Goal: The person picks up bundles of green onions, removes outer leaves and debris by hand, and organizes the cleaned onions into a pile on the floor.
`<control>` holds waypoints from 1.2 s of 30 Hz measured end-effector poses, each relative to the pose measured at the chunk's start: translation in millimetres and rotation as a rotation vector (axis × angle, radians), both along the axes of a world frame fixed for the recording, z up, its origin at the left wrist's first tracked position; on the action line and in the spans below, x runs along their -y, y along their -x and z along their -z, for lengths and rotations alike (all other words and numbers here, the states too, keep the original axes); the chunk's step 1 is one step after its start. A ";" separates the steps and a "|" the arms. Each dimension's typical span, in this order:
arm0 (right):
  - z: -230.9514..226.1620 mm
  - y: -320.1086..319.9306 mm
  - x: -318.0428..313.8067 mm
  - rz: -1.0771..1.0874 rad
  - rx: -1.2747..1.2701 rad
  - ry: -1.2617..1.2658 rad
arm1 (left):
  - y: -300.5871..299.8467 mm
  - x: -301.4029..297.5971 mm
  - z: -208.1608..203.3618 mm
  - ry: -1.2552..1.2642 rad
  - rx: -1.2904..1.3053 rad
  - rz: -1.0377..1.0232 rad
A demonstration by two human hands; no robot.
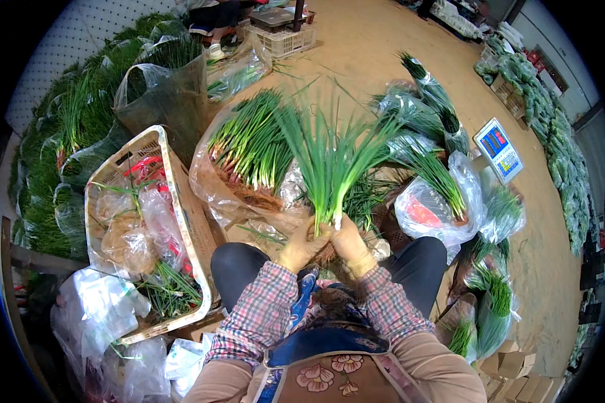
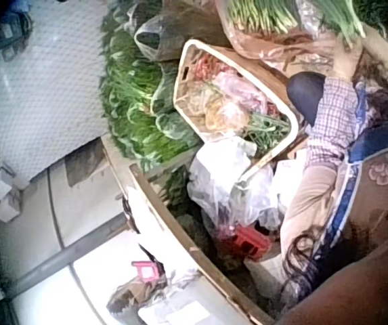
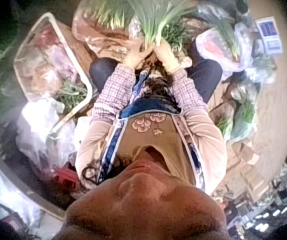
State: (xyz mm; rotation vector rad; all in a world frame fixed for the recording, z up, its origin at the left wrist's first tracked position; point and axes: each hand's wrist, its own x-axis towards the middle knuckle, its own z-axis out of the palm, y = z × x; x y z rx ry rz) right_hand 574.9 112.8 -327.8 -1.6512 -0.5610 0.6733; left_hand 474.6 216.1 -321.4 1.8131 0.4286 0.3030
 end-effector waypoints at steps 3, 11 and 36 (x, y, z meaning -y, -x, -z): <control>-2.9 16.4 -3.0 -0.093 0.427 0.145 | -13.2 5.1 -5.7 0.411 -0.100 0.122; -43.5 17.3 16.0 -0.216 0.432 0.211 | -4.4 -2.7 8.7 0.958 -0.019 -0.020; -19.9 -12.5 -0.8 0.179 -0.481 -0.072 | -4.7 1.2 16.2 1.000 0.029 0.026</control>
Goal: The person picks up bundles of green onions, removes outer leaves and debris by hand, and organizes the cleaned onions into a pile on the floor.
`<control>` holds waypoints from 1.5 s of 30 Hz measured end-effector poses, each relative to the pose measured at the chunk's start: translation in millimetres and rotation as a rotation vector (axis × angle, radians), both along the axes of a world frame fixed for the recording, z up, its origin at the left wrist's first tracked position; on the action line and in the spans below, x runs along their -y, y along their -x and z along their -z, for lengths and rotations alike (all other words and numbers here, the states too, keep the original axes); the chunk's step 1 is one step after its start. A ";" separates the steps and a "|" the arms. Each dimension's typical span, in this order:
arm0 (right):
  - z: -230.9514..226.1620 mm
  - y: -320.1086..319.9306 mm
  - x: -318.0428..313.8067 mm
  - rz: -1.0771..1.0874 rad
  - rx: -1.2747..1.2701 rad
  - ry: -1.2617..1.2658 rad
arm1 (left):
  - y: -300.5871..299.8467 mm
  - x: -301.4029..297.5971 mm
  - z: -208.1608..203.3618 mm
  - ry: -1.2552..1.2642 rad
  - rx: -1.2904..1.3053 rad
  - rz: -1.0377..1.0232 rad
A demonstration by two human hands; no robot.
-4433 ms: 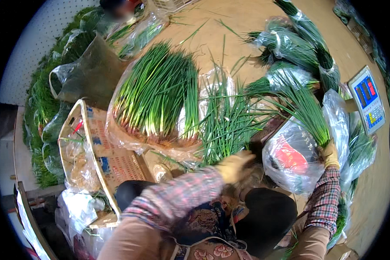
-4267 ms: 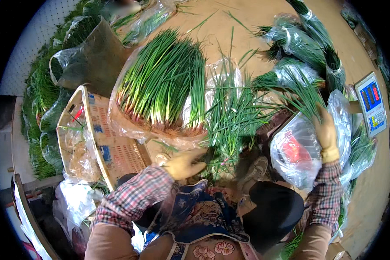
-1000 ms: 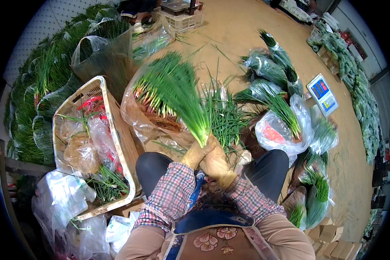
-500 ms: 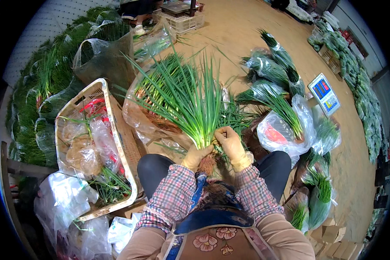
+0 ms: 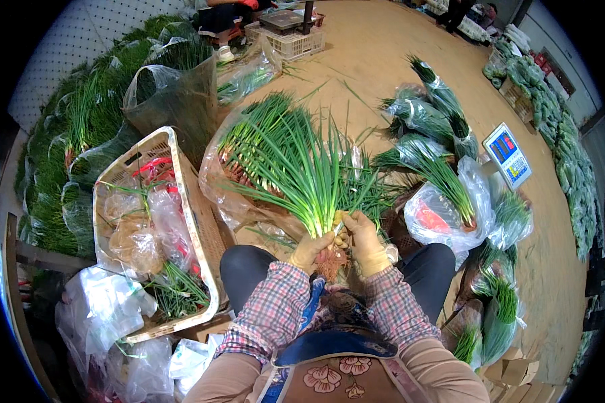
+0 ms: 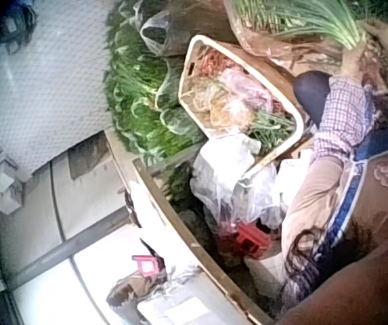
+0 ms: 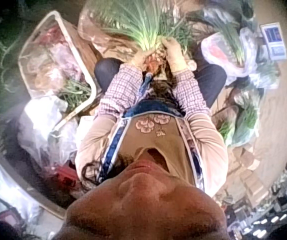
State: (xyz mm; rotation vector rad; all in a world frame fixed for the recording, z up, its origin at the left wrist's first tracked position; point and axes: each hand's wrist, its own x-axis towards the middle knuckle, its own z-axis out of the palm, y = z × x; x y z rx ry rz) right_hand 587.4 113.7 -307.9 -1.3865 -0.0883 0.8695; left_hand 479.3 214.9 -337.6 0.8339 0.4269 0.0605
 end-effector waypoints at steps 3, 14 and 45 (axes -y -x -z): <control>-0.9 2.0 -0.4 0.092 -0.262 -0.235 | -3.3 3.3 -2.6 0.097 0.077 -0.022; 74.0 -19.7 -16.8 0.176 -0.340 -0.023 | -4.0 -2.1 21.5 -0.171 0.009 -0.189; -37.4 -26.3 -5.0 0.169 1.073 0.467 | -1.1 -0.7 24.8 -0.212 -0.069 -0.147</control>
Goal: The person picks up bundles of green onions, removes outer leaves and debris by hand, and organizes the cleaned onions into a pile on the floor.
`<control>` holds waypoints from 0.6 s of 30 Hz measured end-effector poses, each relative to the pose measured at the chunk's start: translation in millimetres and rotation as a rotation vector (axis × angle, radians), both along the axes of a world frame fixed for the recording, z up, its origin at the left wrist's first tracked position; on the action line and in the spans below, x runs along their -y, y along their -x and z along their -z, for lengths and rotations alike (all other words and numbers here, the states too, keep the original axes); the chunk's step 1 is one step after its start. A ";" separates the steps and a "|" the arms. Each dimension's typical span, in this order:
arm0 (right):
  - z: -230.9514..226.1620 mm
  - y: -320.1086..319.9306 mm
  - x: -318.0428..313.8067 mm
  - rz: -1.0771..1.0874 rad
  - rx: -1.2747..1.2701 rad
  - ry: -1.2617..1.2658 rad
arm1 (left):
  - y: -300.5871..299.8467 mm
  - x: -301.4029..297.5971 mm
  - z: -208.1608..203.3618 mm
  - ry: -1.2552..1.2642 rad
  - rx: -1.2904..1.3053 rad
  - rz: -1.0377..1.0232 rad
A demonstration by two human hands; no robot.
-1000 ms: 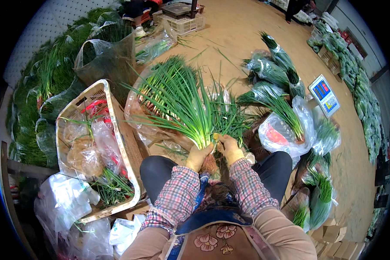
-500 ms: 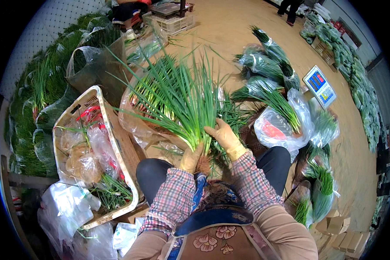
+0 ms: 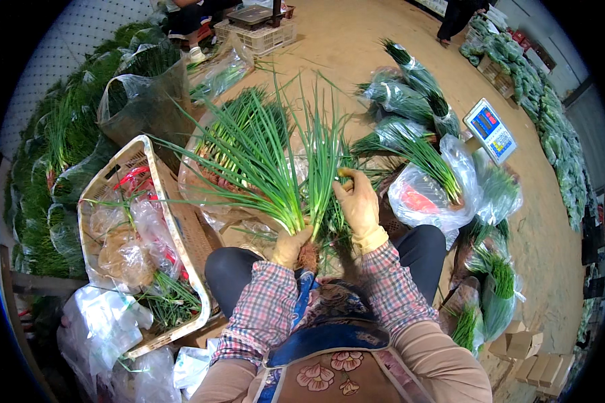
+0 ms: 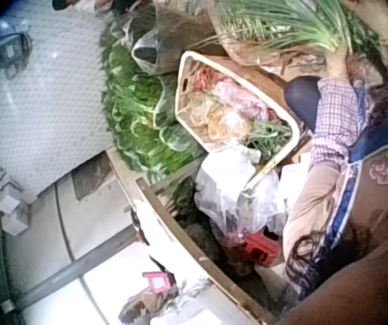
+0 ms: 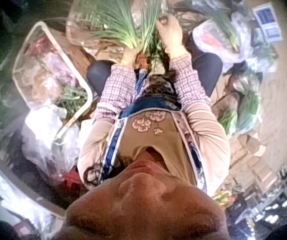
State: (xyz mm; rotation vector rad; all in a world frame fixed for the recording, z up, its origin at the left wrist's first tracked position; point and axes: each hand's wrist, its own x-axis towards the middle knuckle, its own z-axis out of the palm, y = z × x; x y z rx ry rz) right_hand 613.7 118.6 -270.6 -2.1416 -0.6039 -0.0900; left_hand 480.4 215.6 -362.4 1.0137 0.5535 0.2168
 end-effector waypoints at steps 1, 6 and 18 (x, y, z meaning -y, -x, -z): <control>-8.0 2.7 -5.3 -0.001 -0.001 0.002 | 0.7 0.0 1.3 0.002 -0.001 -0.001; 3.0 -4.9 -21.2 -0.216 0.053 0.395 | -6.4 10.9 -10.5 -0.132 0.022 -0.050; 2.0 63.9 -16.4 -0.607 0.162 0.091 | -1.1 -13.7 53.2 -0.780 -0.153 0.132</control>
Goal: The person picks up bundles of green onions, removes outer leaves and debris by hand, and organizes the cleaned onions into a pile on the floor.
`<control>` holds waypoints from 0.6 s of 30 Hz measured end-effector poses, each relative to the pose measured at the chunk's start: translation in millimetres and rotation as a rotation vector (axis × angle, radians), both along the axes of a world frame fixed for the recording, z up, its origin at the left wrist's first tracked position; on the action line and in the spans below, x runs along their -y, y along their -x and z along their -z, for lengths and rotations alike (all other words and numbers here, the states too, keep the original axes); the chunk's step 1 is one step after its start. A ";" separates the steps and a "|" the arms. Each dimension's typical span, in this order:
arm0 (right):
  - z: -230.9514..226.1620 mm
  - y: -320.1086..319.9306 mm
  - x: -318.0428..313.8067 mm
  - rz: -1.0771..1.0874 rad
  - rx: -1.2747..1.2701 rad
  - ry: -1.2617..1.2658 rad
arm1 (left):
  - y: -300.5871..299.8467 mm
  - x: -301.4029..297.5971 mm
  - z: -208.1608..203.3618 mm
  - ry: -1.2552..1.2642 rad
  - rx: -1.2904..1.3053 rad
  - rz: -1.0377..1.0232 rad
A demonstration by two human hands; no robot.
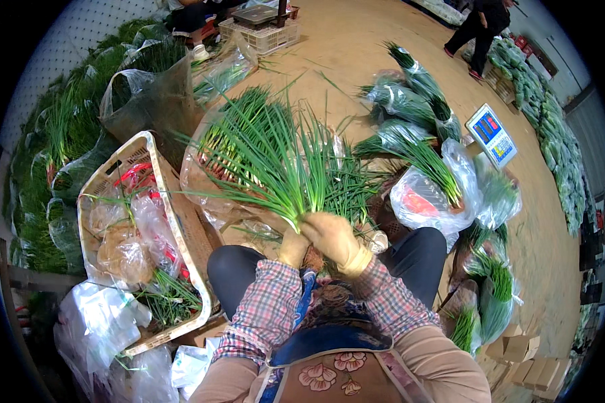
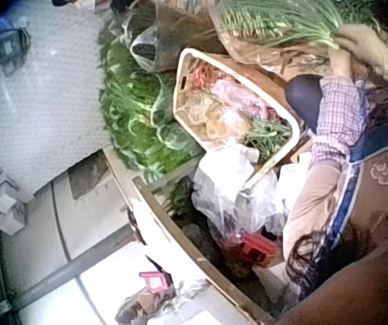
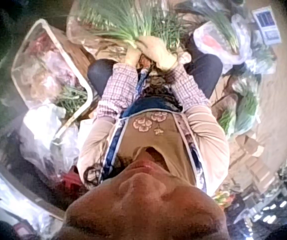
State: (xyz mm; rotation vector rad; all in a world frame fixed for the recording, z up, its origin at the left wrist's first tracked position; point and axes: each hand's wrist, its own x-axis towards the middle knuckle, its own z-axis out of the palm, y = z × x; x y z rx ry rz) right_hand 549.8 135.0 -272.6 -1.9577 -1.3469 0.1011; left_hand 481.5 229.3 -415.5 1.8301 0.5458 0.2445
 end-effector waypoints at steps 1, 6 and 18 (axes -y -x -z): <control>2.1 -0.9 7.8 0.014 0.004 0.016 | -1.6 9.3 6.7 0.016 0.004 0.014; 14.0 -4.0 32.6 -0.115 -0.079 -0.143 | -11.4 25.1 -95.1 1.007 0.140 -0.255; -34.5 -7.7 46.0 0.309 -0.994 -0.448 | -6.2 12.0 -102.8 0.950 0.317 0.089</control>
